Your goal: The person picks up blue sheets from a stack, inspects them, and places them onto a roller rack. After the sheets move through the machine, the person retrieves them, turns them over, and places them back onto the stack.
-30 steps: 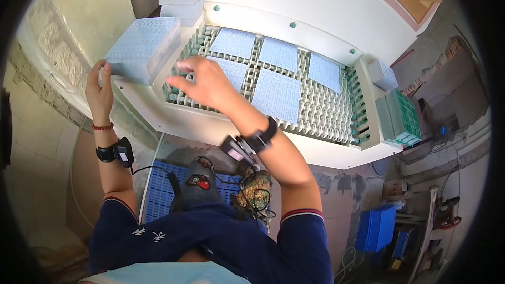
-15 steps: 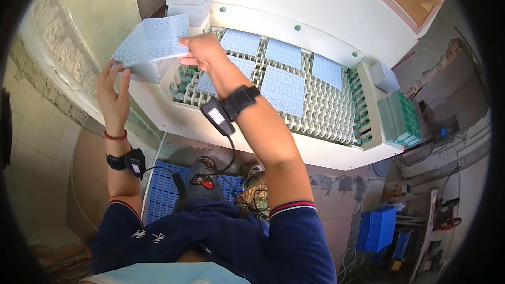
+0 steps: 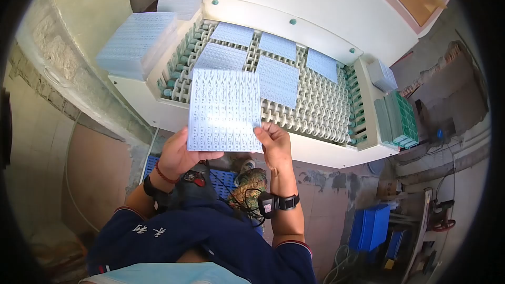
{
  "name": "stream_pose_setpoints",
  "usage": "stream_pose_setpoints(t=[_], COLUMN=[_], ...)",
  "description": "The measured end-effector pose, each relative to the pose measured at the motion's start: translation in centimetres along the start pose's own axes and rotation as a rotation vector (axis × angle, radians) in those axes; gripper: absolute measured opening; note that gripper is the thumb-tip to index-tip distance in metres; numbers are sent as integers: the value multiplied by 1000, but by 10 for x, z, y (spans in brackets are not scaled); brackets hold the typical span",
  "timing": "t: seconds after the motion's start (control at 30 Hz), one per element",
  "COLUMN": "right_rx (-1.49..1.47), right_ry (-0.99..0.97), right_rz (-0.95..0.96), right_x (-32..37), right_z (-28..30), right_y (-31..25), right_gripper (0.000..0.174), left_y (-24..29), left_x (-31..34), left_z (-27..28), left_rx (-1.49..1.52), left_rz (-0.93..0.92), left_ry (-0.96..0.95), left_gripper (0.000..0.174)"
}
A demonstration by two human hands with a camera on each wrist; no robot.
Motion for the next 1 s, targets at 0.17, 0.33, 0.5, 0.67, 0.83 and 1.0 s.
stream_pose_setpoints(t=[0.17,0.33,0.5,0.67,0.83,1.0], right_rx=[927,1419,469,535,893,1570], right_ry=[-6,100,143,510,627,565], right_rz=[49,640,97,53,-53,137], right_x=[24,27,-21,-89,-133,-138], right_z=[18,3,64,186,283,277], right_y=[-14,-29,-21,-54,-59,-59], right_gripper=[27,24,16,20,27,28], left_y=[-27,-36,-27,-9,-4,-5], left_x=[-9,-11,-3,14,27,33], left_z=[16,26,36,43,60,62], left_rx=[-62,-141,-53,-149,-199,-189], left_rz=[116,129,158,122,121,132], left_ry=[60,97,134,197,224,266], left_gripper=[39,36,35,33,32,32])
Point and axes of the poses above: each hand's wrist, its own x-axis away from the middle knuckle, its own z-axis out of the back of the hand, y = z × x, the point moved 1 cm from there along -x, towards the middle knuckle, and after that the axes turned 1 degree about x, right-handed, at the moved point
